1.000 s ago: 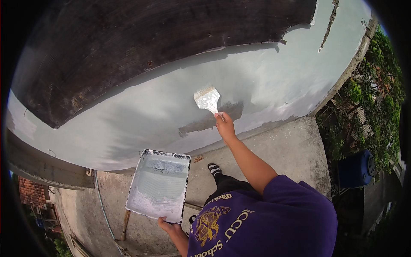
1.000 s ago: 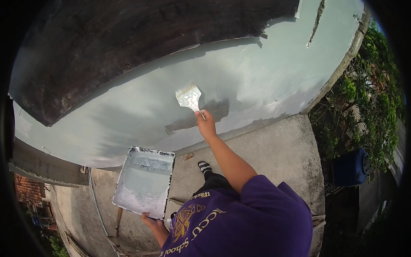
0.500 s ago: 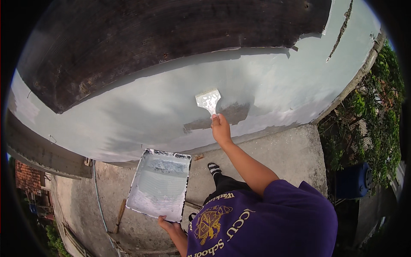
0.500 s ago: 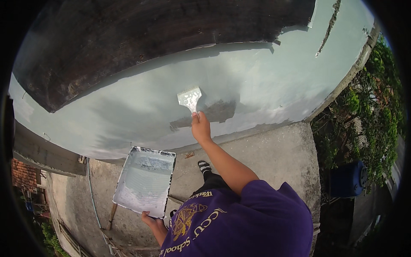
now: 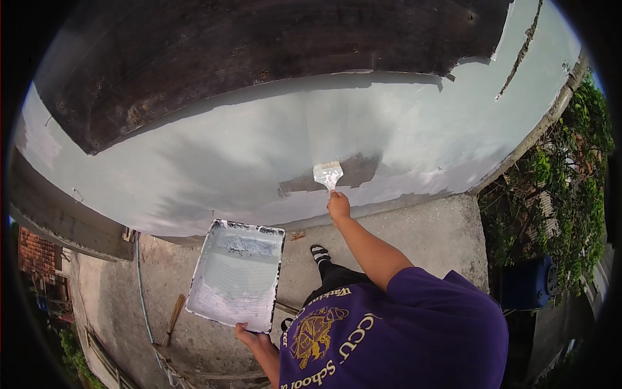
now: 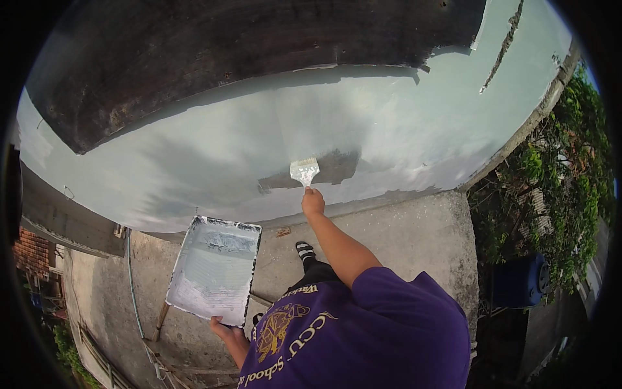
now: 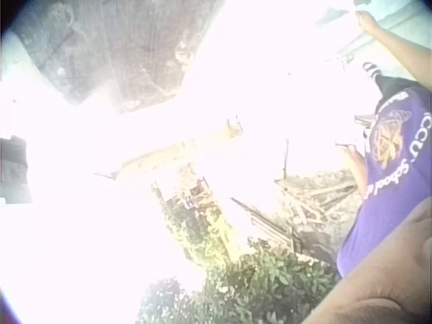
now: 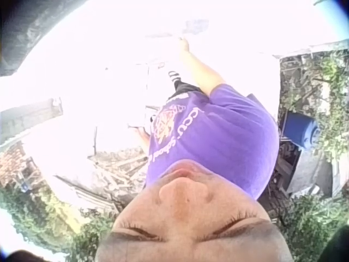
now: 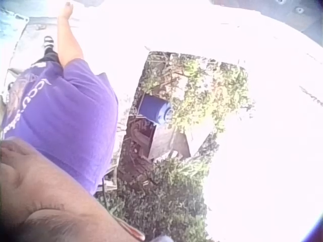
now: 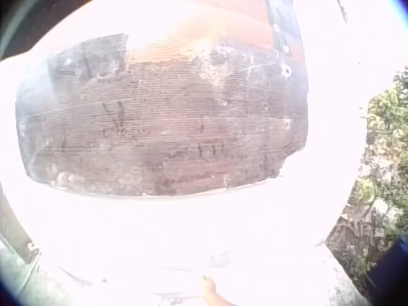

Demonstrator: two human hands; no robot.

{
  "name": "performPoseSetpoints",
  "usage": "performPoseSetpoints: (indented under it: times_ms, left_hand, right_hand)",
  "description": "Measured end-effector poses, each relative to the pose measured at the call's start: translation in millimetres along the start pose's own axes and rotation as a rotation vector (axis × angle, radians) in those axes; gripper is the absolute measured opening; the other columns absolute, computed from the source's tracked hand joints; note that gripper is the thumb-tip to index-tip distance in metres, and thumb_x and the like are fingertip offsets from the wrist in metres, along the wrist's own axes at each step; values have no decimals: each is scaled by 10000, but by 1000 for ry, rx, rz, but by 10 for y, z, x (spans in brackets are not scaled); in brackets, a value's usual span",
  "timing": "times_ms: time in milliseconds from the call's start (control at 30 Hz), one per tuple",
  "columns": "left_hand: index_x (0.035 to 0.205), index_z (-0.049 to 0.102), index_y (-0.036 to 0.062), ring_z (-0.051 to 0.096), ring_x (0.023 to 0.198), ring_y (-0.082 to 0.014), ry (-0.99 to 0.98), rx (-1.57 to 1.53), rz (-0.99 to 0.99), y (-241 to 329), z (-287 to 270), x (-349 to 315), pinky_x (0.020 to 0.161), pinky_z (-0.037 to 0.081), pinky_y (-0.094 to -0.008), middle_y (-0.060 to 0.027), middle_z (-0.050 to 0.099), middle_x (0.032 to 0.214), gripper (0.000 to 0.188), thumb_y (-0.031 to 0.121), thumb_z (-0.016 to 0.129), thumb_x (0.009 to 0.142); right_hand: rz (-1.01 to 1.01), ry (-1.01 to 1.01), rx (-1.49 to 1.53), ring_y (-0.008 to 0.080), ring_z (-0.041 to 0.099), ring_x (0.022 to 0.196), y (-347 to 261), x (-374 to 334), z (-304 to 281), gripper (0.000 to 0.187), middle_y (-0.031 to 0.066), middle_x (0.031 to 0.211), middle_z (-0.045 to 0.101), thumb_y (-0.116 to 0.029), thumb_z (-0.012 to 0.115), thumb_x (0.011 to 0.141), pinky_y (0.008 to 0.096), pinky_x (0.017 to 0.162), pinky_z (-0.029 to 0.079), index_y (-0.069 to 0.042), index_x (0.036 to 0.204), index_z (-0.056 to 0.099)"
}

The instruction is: Painting an exterior wall with a brush and a tray of white paint.

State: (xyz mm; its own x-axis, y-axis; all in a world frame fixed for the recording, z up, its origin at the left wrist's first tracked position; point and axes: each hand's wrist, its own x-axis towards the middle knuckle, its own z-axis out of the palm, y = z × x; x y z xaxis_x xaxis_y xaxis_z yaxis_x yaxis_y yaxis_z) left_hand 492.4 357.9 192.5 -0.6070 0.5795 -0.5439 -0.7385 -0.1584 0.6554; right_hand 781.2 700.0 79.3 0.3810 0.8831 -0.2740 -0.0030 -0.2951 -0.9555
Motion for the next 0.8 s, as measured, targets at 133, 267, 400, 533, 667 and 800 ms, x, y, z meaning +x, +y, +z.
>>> performPoseSetpoints:
  times_ms: [133,267,400,533,667,800]
  left_hand:
    - [1306,429,-4,527,1123,-393,20,-14,29,41,-184,45,934,471,-516,-185,528,1239,760,178,484,570]
    - [1306,420,-17,522,1125,-400,4,-6,34,11,-250,109,931,472,-519,-190,522,1238,770,172,480,563]
    - [1313,411,-22,526,1117,-401,8,16,23,31,-225,63,928,475,-521,-191,520,1239,775,172,478,566]
    - [1318,407,-19,530,1113,-397,6,31,21,27,-238,105,927,478,-517,-191,521,1238,778,174,481,568]
    - [1320,407,-17,532,1113,-388,-8,15,24,-46,-225,127,928,479,-510,-187,523,1239,778,174,481,569]
    - [1318,407,-20,531,1113,-388,-3,-20,26,-34,-212,86,935,476,-502,-185,524,1240,775,172,482,571]
  right_hand:
    - [209,-108,216,83,336,367,-565,-222,-84,304,9,549,449,-323,472,960,266,313,201,-47,853,546]
    - [118,-154,311,96,447,515,-1500,-475,-447,337,20,601,482,-293,482,951,270,457,329,-15,781,571]
    - [-147,-114,365,87,395,506,-2063,-597,-666,355,0,568,442,-302,483,966,259,475,315,-11,774,553]
    - [-384,-54,280,88,402,523,-2006,-328,-661,374,-2,555,434,-316,466,979,269,502,332,-15,779,561]
    - [-198,-23,231,84,383,475,-1022,-12,-582,374,-6,545,435,-353,471,977,261,453,289,-32,814,572]
    - [117,-88,216,78,313,391,-711,-176,-608,336,-20,539,420,-371,479,961,263,380,219,-65,852,560]
